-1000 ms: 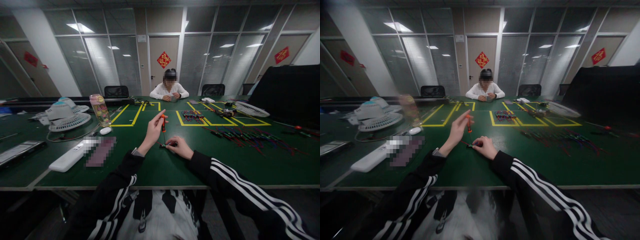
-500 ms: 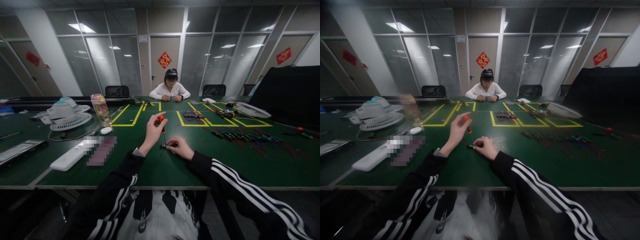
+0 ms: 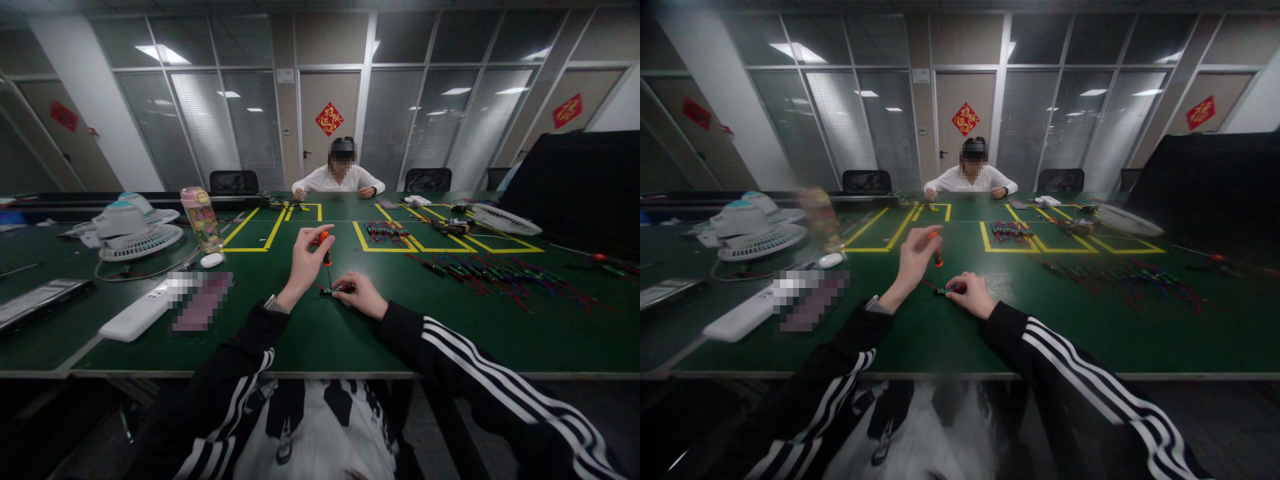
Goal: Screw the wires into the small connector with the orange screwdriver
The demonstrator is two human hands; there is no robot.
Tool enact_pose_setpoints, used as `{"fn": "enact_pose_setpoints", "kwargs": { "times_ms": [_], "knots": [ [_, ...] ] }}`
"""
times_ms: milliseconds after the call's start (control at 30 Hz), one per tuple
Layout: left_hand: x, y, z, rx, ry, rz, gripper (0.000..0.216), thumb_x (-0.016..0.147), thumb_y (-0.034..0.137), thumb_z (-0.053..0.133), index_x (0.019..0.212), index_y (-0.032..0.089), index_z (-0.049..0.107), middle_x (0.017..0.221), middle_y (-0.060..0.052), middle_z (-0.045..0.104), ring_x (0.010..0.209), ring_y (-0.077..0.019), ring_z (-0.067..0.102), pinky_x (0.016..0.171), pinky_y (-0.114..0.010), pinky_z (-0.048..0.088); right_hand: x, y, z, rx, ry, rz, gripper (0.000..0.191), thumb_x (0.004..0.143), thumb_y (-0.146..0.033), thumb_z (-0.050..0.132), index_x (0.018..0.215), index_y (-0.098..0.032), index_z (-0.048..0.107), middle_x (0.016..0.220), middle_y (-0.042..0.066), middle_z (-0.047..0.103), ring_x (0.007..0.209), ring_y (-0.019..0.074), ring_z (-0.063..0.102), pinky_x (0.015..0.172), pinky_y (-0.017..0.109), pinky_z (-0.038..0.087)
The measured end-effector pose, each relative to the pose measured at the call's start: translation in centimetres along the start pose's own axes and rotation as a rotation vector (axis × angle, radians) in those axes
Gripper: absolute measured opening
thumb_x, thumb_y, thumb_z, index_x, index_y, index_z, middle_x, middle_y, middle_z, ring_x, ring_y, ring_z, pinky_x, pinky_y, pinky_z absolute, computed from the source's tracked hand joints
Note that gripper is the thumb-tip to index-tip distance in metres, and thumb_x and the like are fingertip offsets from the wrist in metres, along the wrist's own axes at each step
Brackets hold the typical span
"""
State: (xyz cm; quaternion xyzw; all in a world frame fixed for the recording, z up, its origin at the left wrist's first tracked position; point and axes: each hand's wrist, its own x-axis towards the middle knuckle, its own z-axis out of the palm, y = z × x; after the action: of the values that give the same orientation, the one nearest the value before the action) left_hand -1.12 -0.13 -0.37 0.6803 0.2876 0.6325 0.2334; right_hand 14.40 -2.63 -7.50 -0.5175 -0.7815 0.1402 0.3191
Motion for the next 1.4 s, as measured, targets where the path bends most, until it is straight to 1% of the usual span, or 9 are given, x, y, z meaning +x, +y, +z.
{"fn": "enact_pose_setpoints", "kwargs": {
  "times_ms": [167,367,467,567,733,867,967,1167,1400],
  "knots": [
    [0.13,-0.16,0.09,-0.135,-0.099,-0.075,0.032,0.089,0.026,0.044,0.118,0.021,0.057,0.108,-0.007,0.061,0.086,-0.0126,0.061,0.081,-0.028,0.047,0.02,0.06,0.02,-0.012,0.005,-0.003,0.016,0.073,-0.028,0.068,0.086,-0.020,0.071,0.072,0.001,0.058,0.069,0.0138,0.052,0.066,0.025,0.038],
    [-0.05,-0.45,-0.02,0.060,0.046,0.018,0.026,0.080,0.031,0.059,0.104,0.021,0.065,0.099,-0.005,0.057,0.086,-0.0133,0.057,0.079,-0.025,0.047,0.03,0.11,0.09,-0.007,0.005,-0.003,0.017,0.073,-0.029,0.067,0.086,-0.020,0.071,0.072,0.001,0.057,0.068,0.0135,0.051,0.064,0.025,0.038],
    [-0.09,-0.41,0.03,0.023,0.021,0.014,0.028,0.088,0.028,0.046,0.110,0.023,0.062,0.110,-0.006,0.056,0.098,-0.0143,0.055,0.087,-0.027,0.044,0.02,0.16,0.13,-0.007,0.013,-0.008,0.017,0.073,-0.028,0.067,0.087,-0.020,0.071,0.072,0.001,0.057,0.068,0.0135,0.051,0.064,0.025,0.038],
    [-0.10,-0.35,0.14,-0.094,-0.047,-0.041,0.033,0.091,0.026,0.038,0.119,0.023,0.056,0.111,-0.006,0.059,0.090,-0.0130,0.059,0.084,-0.028,0.046,0.00,0.07,0.08,-0.011,0.010,-0.010,0.016,0.073,-0.028,0.067,0.087,-0.021,0.071,0.072,0.001,0.058,0.069,0.0136,0.052,0.065,0.025,0.038],
    [-0.21,-0.27,0.07,0.014,0.024,0.017,0.028,0.081,0.031,0.058,0.106,0.022,0.063,0.093,-0.004,0.058,0.081,-0.0123,0.057,0.076,-0.024,0.046,-0.03,-0.25,-0.06,-0.017,0.007,0.003,0.016,0.073,-0.027,0.067,0.086,-0.021,0.071,0.073,0.001,0.058,0.068,0.0135,0.052,0.065,0.025,0.039],
    [-0.14,-0.19,0.04,0.005,-0.005,0.017,0.028,0.086,0.031,0.050,0.110,0.024,0.062,0.104,-0.005,0.056,0.090,-0.0132,0.057,0.081,-0.025,0.045,-0.05,-0.37,-0.13,-0.028,0.009,0.005,0.016,0.073,-0.027,0.067,0.086,-0.020,0.071,0.072,0.001,0.058,0.070,0.0141,0.052,0.066,0.025,0.039],
    [-0.07,-0.25,0.18,-0.104,-0.057,-0.052,0.033,0.090,0.028,0.040,0.118,0.023,0.056,0.106,-0.006,0.060,0.084,-0.0125,0.060,0.079,-0.027,0.047,-0.04,-0.34,-0.13,-0.026,0.002,0.003,0.015,0.073,-0.027,0.067,0.086,-0.020,0.071,0.073,0.002,0.059,0.069,0.0140,0.052,0.065,0.025,0.039],
    [-0.13,-0.29,0.00,0.045,0.054,0.006,0.027,0.079,0.031,0.060,0.103,0.021,0.065,0.093,-0.004,0.058,0.082,-0.0122,0.056,0.077,-0.024,0.046,-0.03,-0.25,-0.06,-0.014,0.006,-0.002,0.015,0.072,-0.027,0.068,0.086,-0.021,0.071,0.074,0.001,0.059,0.068,0.0136,0.052,0.065,0.025,0.039],
    [0.14,-0.49,0.09,-0.152,-0.040,-0.069,0.033,0.089,0.024,0.042,0.117,0.020,0.058,0.108,-0.006,0.061,0.091,-0.0137,0.060,0.084,-0.029,0.046,-0.08,-0.28,-0.15,-0.009,0.005,0.006,0.016,0.073,-0.027,0.067,0.086,-0.020,0.071,0.074,0.002,0.059,0.070,0.0142,0.053,0.067,0.025,0.039]
  ]
}}
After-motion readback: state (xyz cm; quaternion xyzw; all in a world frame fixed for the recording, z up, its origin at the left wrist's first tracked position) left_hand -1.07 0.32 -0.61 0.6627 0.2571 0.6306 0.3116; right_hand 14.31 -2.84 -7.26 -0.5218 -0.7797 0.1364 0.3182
